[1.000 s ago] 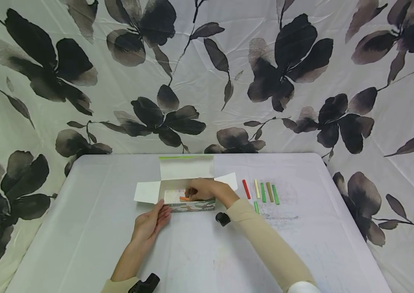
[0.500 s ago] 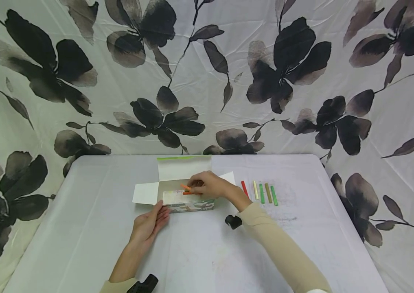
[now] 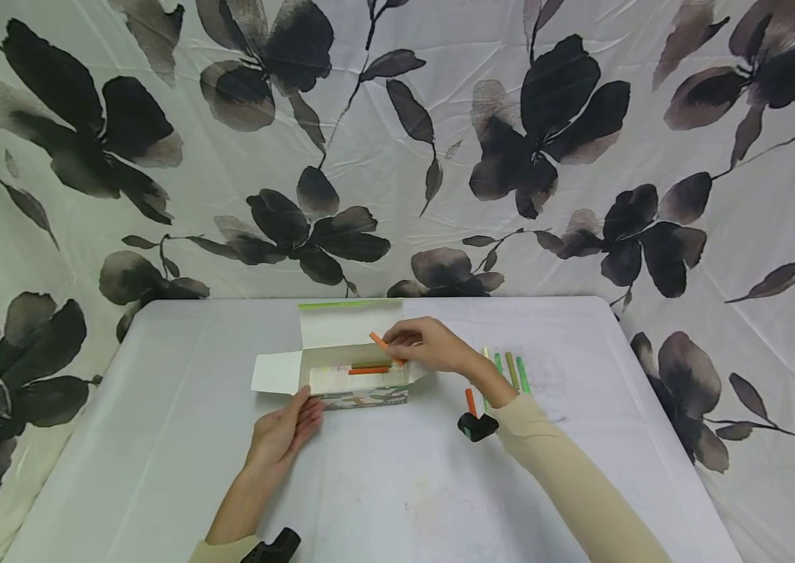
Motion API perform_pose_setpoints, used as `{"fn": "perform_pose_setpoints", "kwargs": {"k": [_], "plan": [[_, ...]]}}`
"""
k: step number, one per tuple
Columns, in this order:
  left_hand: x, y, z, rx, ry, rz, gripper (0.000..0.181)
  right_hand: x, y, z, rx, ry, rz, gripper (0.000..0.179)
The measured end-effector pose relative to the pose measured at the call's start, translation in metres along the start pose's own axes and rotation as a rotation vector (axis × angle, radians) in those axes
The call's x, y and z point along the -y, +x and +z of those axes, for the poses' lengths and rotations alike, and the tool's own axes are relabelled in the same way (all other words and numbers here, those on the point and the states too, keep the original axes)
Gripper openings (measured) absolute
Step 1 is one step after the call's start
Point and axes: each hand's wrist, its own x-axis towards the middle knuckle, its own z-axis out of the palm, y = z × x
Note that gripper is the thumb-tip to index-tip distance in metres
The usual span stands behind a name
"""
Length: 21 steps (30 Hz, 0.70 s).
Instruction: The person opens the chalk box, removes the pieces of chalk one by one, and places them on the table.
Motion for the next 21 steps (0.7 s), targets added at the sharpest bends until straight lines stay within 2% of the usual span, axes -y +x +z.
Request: {"fn": "perform_pose_setpoints", "kwargs": {"k": [5,12,21], "plan": [[0.0,0.0,0.0,0.0,0.0,-0.002,0.044,-0.002,-0.013,-0.009,-0.048,0.01,0.028,0.024],[0.0,0.0,0.0,0.001,0.012,-0.008,0.045,-0.002,-0.031,-0.02,-0.125,0.049,0.132,0.028],[0.0,0.0,-0.001,0.004,0.027,-0.012,0.047,-0.004,-0.055,-0.033,-0.174,0.088,0.201,0.033]]}}
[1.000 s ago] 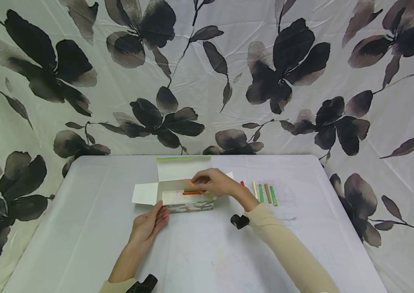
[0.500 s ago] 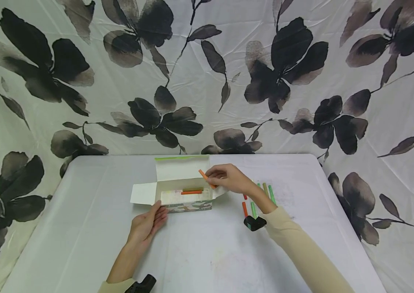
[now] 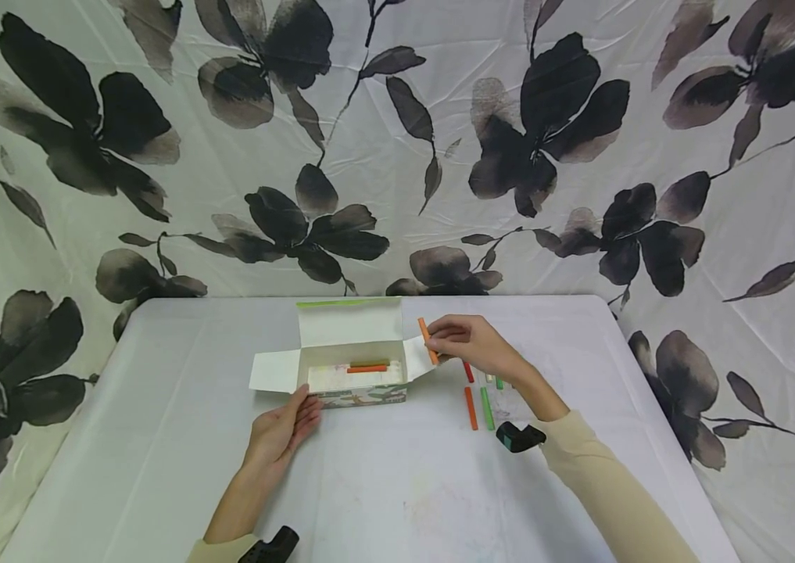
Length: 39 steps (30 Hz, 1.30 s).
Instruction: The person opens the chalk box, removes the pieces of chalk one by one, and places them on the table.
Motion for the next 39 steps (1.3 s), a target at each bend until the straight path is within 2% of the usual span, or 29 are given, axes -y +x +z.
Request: {"fn": "perform_pose_setpoints", "kwargs": {"k": [11,17,26,39], "plan": [[-0.001,0.0,0.0,-0.006,0.01,0.006,0.046,-0.02,-0.028,-0.023,-0.057,0.131,0.043,0.039],[-0.001,0.0,0.0,0.001,0.024,0.0,0.048,-0.034,-0.043,-0.031,-0.098,0.113,0.068,0.039],[-0.001,-0.001,-0.001,0.01,0.025,-0.008,0.049,-0.051,-0.064,-0.033,-0.144,0.04,0.153,0.043],[-0.002,-0.001,-0.002,0.011,0.025,-0.006,0.049,-0.091,-0.09,-0.028,-0.105,0.039,0.264,0.051]]}}
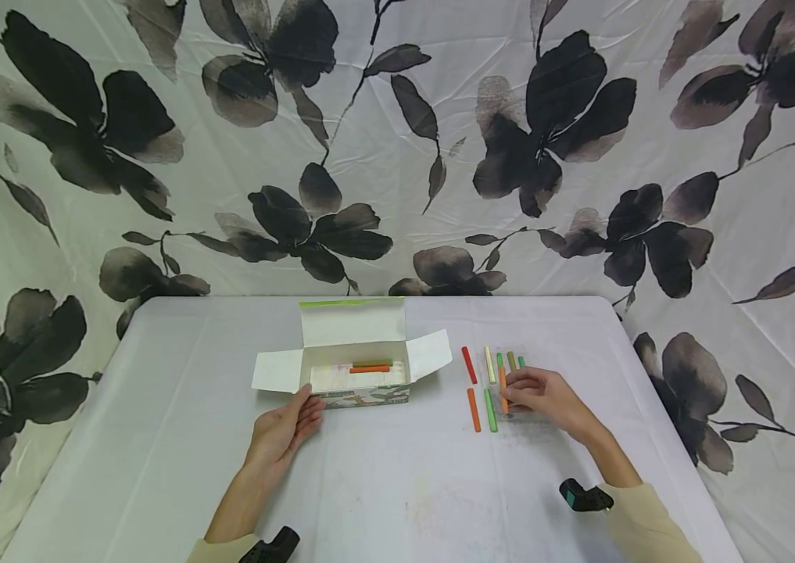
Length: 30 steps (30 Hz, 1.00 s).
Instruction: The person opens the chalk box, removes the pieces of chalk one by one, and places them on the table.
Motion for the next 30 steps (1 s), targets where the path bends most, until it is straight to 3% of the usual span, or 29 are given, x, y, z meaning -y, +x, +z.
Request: {"fn": "perform_pose_setpoints", "kwargs": {"k": [7,14,22,30], "plan": [[0.001,0.001,0.0,-0.003,-0.011,0.01,0.048,-0.017,-0.008,0.007,0.02,-0.015,0.026,0.047],[0.004,0.003,-0.001,0.006,-0.004,0.034,0.048,-0.025,-0.01,0.015,0.061,0.003,-0.002,0.037],[0.005,0.003,-0.002,0.011,-0.009,0.039,0.049,-0.016,-0.008,0.026,-0.037,-0.24,-0.059,0.025],[0.005,0.003,-0.002,0.008,-0.016,0.04,0.047,-0.005,-0.007,0.029,-0.066,-0.311,-0.08,0.017]]}}
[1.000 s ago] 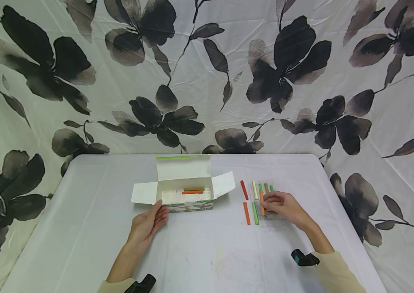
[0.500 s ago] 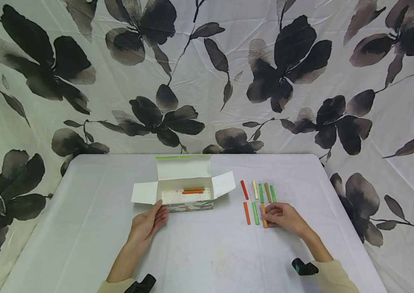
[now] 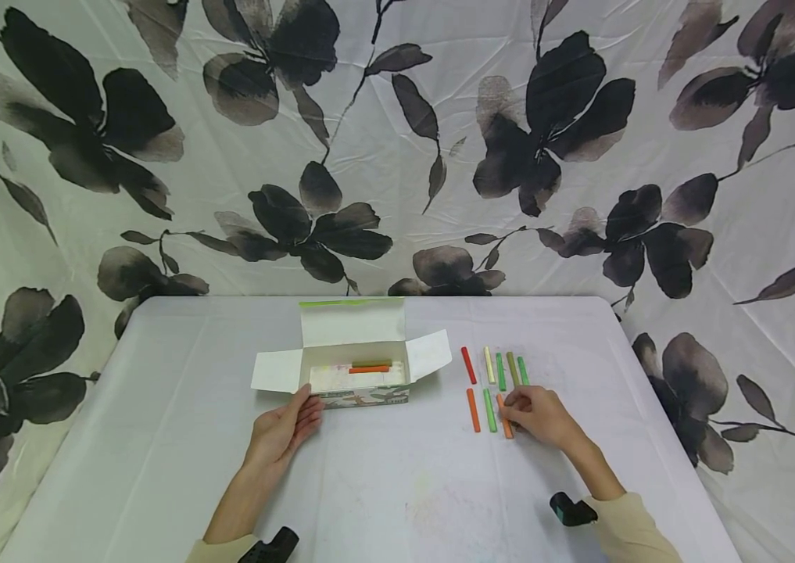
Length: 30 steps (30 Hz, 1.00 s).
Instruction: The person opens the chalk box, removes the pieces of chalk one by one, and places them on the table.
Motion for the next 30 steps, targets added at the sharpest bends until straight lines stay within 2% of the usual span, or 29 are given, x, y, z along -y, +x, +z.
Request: {"fn": "perform_pose_setpoints", "kwargs": {"k": [8,16,23,30], "plan": [[-0.002,0.0,0.002,-0.012,0.028,-0.019,0.048,0.006,0.009,-0.009,-0.065,-0.04,-0.047,0.02],[-0.001,0.001,0.001,-0.018,0.033,-0.027,0.051,0.028,0.02,-0.02,-0.171,-0.065,-0.141,0.014],[0.0,0.002,0.0,-0.01,0.026,-0.018,0.05,0.046,0.034,-0.024,-0.2,-0.039,-0.166,0.014],[-0.001,0.001,-0.001,-0.001,0.039,-0.021,0.05,0.068,0.047,-0.028,-0.222,-0.043,-0.262,0.012]]}}
